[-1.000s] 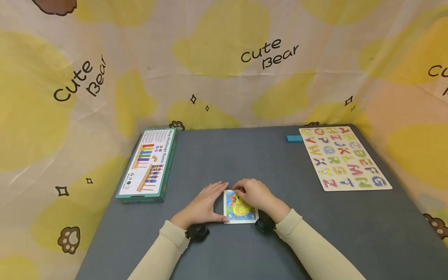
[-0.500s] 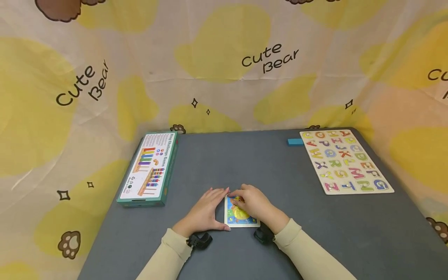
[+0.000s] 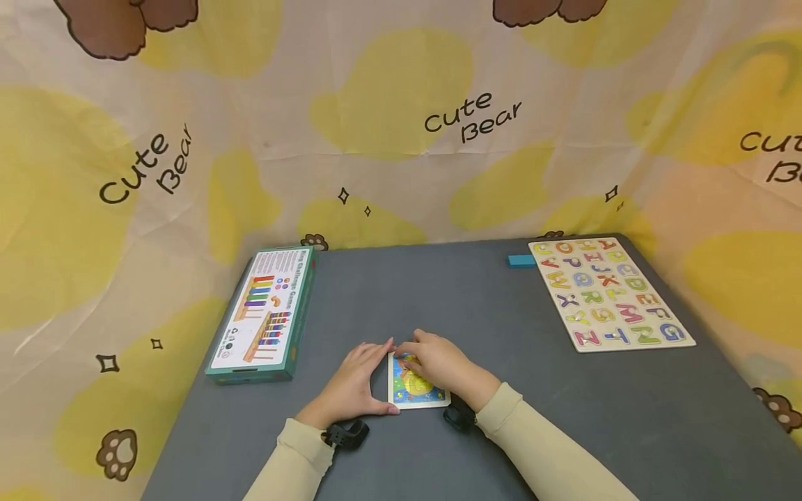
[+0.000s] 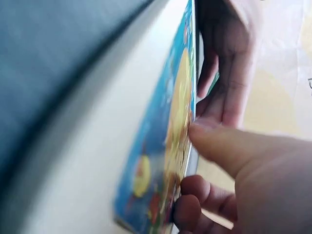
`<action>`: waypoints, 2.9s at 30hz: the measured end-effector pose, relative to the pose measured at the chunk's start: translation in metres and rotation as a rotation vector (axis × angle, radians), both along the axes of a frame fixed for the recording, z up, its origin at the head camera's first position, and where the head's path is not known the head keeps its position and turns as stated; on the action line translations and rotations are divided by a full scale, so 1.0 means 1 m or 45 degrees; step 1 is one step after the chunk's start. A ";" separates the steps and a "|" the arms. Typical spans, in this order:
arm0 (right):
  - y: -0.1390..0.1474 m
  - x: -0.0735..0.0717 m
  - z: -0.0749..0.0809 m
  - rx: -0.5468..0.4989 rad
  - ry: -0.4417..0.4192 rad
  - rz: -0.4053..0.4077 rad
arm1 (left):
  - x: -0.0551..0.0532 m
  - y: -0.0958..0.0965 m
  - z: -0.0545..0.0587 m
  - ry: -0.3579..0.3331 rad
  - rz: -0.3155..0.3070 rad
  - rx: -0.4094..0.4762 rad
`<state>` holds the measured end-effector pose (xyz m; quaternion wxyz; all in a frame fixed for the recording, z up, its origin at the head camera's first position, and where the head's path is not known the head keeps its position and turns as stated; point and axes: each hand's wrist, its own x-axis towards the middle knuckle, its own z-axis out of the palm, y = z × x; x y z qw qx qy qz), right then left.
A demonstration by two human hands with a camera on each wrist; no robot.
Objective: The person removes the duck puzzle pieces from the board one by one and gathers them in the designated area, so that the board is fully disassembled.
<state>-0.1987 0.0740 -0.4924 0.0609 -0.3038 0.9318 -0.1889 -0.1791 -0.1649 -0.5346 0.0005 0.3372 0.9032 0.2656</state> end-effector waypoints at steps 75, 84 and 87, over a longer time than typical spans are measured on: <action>0.084 -0.052 -0.016 -0.470 -0.094 -0.505 | -0.004 -0.007 0.002 -0.026 0.039 -0.004; 0.060 -0.034 -0.003 -0.325 0.215 -0.370 | -0.004 -0.008 -0.001 -0.029 0.034 -0.027; 0.036 -0.019 0.008 -0.351 0.209 -0.165 | -0.003 -0.010 0.000 -0.055 0.038 -0.031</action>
